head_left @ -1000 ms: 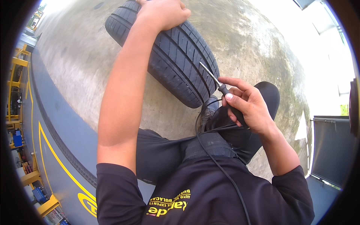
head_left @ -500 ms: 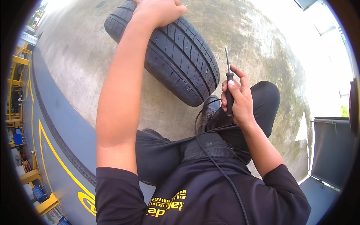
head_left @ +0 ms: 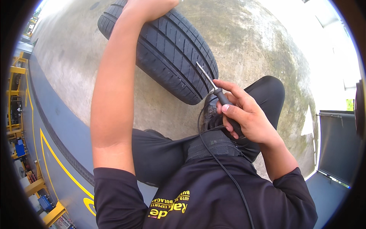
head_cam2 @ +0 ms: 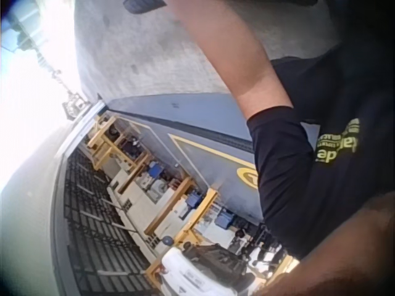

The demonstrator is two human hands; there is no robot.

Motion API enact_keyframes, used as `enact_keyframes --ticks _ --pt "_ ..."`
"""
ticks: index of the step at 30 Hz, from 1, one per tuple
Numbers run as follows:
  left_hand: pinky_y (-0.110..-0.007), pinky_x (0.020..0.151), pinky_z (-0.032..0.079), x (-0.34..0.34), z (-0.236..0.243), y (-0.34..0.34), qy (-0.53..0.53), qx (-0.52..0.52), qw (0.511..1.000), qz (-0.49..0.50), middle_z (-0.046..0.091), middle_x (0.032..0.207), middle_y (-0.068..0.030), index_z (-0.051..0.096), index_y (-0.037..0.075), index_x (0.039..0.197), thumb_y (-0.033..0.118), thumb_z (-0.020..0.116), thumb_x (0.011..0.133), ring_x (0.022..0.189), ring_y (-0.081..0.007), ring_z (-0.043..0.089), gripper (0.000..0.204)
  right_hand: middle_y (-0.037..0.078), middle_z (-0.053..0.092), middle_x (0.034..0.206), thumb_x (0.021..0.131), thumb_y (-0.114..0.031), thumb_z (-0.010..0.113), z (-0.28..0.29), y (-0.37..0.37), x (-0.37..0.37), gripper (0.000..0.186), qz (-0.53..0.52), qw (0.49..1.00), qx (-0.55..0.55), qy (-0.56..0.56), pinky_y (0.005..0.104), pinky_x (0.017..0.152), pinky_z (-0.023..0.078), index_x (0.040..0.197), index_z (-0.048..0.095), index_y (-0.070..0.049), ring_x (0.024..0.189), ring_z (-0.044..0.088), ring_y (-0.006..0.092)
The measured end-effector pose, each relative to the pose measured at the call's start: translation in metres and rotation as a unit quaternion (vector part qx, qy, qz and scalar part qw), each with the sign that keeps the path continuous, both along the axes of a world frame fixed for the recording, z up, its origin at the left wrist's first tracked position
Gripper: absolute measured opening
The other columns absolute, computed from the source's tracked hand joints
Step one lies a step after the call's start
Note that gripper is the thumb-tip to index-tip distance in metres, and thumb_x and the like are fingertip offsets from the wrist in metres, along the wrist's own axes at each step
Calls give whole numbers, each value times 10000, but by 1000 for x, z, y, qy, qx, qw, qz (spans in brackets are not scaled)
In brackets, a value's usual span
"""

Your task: The person uses a screwdriver to remove a small object from the tire tread. They repeatedly probe and scrape the tire surface to extract the object.

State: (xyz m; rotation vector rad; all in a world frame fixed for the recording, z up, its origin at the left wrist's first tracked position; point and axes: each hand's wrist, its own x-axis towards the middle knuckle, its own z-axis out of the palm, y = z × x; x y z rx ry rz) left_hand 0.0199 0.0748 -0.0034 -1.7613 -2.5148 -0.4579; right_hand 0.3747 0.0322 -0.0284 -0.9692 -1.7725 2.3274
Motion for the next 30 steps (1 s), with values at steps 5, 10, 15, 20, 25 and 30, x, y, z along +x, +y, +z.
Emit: enact_keyframes --ticks 5,10,15,20,25,30 --pt "-687 1151 348 17 11 -4 18 -31 999 13 758 1172 -194 822 117 1027 355 540 889 1204 -408 669 395 51 580 990 1030 -63 542 16 10 -5 582 -8 999 -6 -33 236 482 471 1586 385 -3 648 561 81" --pt "-763 1165 264 22 15 -8 49 -69 996 37 754 1209 -174 820 120 1040 358 542 899 1242 -399 651 392 68 614 969 983 -41 584 26 39 -8 593 29 998 -2 -56 224 445 440 1561 456 4 605 557 66" --pt "-735 1127 282 -2 -2 -13 99 -70 992 15 751 1226 -6 797 256 1126 369 498 937 1287 -241 624 372 36 586 938 1016 -42 568 -10 4 -10 557 -26 1000 13 -7 221 455 449 1563 464 -36 596 539 62" --pt "-797 1155 216 -2 -3 -17 108 -57 992 37 738 1245 8 789 239 1163 347 485 948 1367 -244 564 388 55 554 1038 1079 -102 545 -116 -44 -40 549 -161 964 97 188 242 571 509 1591 349 -61 719 563 79" --pt "-818 1173 184 17 -3 -36 102 -44 993 36 733 1261 25 795 232 1163 329 495 950 1371 -243 563 381 86 543 1033 1085 -74 503 -56 74 -86 549 -301 884 132 333 273 570 519 1582 272 -52 742 577 124" --pt "-806 1179 188 4 1 -38 87 -74 993 29 747 1234 28 799 246 1148 328 497 949 1337 -225 592 371 82 567 992 1069 -98 514 -14 56 -48 553 -155 964 61 208 249 517 493 1589 339 -35 662 564 113"
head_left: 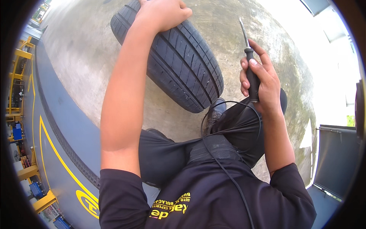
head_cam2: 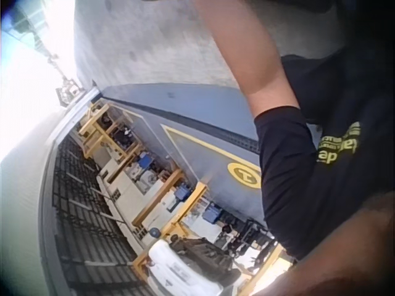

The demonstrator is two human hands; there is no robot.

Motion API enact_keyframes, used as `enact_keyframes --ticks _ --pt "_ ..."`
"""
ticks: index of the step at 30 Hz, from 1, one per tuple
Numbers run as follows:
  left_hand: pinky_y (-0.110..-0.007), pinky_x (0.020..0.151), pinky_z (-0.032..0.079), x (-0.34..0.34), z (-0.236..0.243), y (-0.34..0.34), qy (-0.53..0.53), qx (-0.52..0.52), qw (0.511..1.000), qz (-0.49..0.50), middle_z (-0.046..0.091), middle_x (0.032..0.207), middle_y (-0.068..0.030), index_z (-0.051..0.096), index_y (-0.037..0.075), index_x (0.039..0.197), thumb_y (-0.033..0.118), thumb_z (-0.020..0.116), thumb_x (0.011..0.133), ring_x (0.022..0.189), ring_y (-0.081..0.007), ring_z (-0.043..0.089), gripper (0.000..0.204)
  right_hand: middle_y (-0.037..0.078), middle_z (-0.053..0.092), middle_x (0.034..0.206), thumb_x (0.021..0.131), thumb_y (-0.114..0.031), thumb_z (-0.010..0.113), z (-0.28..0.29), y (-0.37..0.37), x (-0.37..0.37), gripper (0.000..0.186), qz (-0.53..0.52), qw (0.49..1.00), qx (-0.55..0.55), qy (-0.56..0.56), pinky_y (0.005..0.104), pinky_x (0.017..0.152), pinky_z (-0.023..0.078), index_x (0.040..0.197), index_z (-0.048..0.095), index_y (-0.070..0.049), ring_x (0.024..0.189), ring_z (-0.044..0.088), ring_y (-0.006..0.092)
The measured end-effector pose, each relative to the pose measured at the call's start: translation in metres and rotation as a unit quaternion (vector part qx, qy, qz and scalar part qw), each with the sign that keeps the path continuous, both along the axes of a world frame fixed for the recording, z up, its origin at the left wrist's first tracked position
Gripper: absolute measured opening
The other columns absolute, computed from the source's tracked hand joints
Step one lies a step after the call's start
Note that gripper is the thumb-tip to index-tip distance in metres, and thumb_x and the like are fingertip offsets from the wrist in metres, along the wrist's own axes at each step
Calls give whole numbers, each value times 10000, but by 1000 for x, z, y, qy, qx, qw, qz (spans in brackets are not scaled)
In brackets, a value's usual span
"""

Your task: The person uses a screwdriver to remove a small object from the tire tread. They repeatedly probe and scrape the tire surface to extract the object.

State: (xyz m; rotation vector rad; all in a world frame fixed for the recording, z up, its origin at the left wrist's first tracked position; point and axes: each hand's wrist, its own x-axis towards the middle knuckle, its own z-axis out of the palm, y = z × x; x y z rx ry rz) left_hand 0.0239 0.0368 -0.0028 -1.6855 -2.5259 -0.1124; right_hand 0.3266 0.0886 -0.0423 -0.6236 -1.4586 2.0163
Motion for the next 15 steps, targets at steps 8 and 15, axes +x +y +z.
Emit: enact_keyframes --ticks 8,15 --pt "-757 1191 227 14 25 1 -87 45 995 15 757 1187 -185 822 113 1016 342 569 860 1241 -406 650 375 63 555 980 1077 -89 498 1 -71 42 526 170 965 -102 -169 234 485 477 1577 347 -32 636 567 96" --pt "-767 1195 210 18 22 5 -75 41 996 16 744 1227 -187 820 112 1024 342 542 887 1274 -423 626 387 78 565 962 1073 -99 519 3 -73 36 529 113 973 -113 -167 246 462 467 1565 352 -4 615 562 108"
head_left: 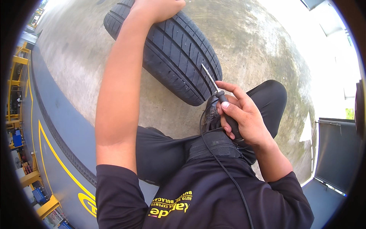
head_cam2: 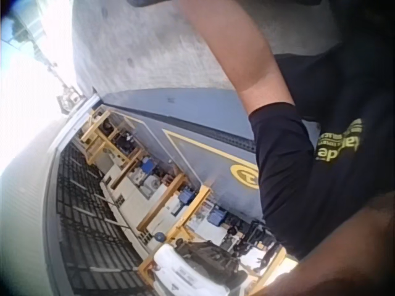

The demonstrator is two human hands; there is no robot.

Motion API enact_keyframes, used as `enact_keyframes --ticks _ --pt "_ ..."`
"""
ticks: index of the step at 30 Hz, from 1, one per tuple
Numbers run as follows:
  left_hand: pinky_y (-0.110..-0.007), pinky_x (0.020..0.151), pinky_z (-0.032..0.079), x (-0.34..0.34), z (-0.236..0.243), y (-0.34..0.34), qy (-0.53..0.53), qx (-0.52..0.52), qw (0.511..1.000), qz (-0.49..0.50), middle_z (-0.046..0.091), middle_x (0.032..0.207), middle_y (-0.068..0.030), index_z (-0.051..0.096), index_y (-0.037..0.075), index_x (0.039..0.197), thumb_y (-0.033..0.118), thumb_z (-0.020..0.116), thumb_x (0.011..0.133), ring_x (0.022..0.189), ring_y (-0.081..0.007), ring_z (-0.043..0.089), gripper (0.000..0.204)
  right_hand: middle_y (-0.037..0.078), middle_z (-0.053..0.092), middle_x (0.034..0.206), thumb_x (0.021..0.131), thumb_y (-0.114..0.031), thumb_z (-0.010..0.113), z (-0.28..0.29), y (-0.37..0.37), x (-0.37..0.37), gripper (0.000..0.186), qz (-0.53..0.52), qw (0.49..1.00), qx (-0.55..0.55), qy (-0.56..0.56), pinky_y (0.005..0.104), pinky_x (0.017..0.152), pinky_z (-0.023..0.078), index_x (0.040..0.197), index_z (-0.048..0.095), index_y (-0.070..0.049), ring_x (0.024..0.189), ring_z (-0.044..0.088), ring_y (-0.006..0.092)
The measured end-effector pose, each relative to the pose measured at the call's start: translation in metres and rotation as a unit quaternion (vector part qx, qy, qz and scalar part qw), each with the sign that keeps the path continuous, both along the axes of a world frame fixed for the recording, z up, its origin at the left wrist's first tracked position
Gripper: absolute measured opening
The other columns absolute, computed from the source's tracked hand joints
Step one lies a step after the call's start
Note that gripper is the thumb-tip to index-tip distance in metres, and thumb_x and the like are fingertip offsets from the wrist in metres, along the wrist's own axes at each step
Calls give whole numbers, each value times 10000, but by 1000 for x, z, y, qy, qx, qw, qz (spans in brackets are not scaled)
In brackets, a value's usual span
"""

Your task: The person uses a screwdriver to remove a small object from the tire tread. They repeatedly probe and scrape the tire surface to extract the object.

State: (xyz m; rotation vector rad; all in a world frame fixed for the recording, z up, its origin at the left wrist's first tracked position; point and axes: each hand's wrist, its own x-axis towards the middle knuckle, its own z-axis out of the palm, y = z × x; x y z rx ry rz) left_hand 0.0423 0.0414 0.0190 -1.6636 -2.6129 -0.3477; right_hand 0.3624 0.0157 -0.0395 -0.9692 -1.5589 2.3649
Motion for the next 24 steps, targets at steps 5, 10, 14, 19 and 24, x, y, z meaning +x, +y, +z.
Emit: enact_keyframes --ticks 5,10,14,19,24 --pt "-778 1192 202 1 -3 -2 10 -11 1000 -11 723 1277 -191 819 133 1049 346 525 914 1323 -405 593 387 84 575 973 1066 -98 535 0 0 -4 534 -15 1000 -7 8 252 441 460 1560 363 10 607 573 113" --pt "-812 1165 202 -25 -33 6 100 -13 995 18 742 1265 -4 791 253 1159 335 487 952 1356 -237 584 377 91 581 1010 1068 -83 527 -80 -23 -22 514 -88 983 96 127 252 441 469 1552 364 -20 598 566 99" --pt "-825 1158 189 -9 -22 2 80 -30 996 16 738 1282 -26 784 251 1181 328 474 955 1371 -260 575 391 92 562 1017 1088 -118 517 -56 37 -67 547 -298 893 199 271 270 473 498 1571 268 -57 618 573 131" --pt "-835 1162 193 -6 -23 -8 101 -22 994 14 755 1189 -20 808 207 996 303 481 961 1290 -258 618 343 96 551 1034 1111 -162 456 48 113 -55 457 -249 854 289 354 264 508 496 1533 353 -21 704 549 129" --pt "-779 1191 201 -7 2 -13 1 -21 1000 4 729 1270 -169 814 125 1043 347 536 906 1333 -392 586 382 98 555 967 1049 -124 481 34 52 -24 551 -43 984 38 169 221 403 459 1565 356 25 568 551 100"
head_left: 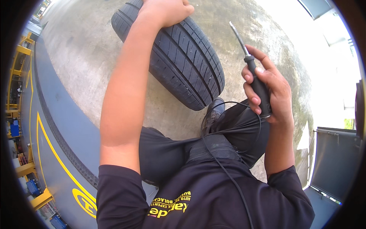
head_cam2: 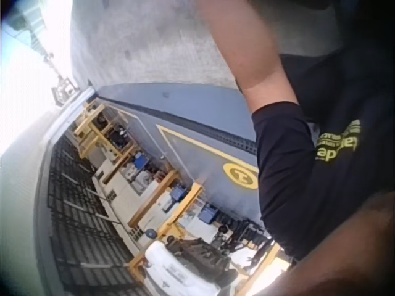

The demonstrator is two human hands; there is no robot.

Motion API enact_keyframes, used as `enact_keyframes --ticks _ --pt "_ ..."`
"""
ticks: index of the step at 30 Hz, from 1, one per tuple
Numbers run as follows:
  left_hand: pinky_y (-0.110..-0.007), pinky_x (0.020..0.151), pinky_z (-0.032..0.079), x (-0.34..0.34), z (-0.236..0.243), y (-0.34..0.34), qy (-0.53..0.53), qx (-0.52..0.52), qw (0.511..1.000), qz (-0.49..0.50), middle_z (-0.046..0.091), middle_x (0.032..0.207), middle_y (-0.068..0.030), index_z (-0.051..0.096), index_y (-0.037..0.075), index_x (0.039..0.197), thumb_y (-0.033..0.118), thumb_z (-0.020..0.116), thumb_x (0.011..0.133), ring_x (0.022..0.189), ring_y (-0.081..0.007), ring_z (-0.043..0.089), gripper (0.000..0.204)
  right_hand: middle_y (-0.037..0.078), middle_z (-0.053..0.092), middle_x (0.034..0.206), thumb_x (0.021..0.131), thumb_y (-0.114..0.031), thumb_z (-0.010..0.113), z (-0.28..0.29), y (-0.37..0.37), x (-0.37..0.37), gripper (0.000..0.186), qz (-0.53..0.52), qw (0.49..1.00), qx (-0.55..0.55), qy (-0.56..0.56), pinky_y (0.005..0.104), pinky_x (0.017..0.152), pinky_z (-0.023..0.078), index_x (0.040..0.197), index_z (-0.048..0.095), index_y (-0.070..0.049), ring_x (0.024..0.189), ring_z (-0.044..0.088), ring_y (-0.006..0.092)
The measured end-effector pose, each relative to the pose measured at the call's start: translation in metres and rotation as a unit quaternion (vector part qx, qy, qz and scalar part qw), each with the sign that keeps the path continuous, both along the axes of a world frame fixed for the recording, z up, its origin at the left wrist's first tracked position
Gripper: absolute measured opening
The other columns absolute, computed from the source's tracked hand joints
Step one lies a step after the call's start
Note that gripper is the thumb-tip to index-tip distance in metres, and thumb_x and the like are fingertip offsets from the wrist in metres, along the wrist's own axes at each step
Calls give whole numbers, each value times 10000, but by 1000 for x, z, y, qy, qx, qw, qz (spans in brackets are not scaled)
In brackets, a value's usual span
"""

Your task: The person uses a screwdriver to remove a small object from the tire tread. They repeatedly probe and scrape the tire surface to extract the object.

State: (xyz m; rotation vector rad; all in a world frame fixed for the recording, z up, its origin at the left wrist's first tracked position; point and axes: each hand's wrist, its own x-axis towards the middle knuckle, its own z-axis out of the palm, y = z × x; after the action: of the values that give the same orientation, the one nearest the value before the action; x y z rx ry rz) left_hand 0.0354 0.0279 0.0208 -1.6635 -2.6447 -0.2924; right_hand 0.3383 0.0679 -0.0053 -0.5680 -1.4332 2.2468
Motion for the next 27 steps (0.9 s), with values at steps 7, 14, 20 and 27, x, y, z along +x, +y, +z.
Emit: enact_keyframes --ticks 7,14,20,27 --pt "-782 1177 218 1 -5 1 12 31 999 -9 739 1247 -155 813 120 1014 346 553 883 1316 -385 600 369 71 537 956 1037 -54 508 -18 -34 19 575 109 980 -46 -158 226 448 478 1593 362 -30 597 567 90" --pt "-776 1171 237 0 -5 1 -1 19 1000 -10 747 1228 -165 820 130 999 336 554 875 1294 -389 617 358 53 549 942 1047 -70 502 -9 -40 20 605 122 967 -5 -222 239 481 480 1632 348 -66 605 558 85" --pt "-761 1190 225 4 -11 -6 3 69 997 -17 748 1222 -170 827 126 980 338 548 876 1288 -390 620 366 42 578 951 1061 -111 499 12 -26 16 591 188 930 95 -300 252 495 487 1633 361 -53 610 563 81" --pt "-740 1208 222 15 -6 2 -3 25 1000 -14 747 1218 -181 831 130 990 329 542 873 1296 -393 612 370 53 602 940 1030 -87 516 59 8 -6 577 252 881 91 -390 245 446 471 1591 413 5 571 563 79"
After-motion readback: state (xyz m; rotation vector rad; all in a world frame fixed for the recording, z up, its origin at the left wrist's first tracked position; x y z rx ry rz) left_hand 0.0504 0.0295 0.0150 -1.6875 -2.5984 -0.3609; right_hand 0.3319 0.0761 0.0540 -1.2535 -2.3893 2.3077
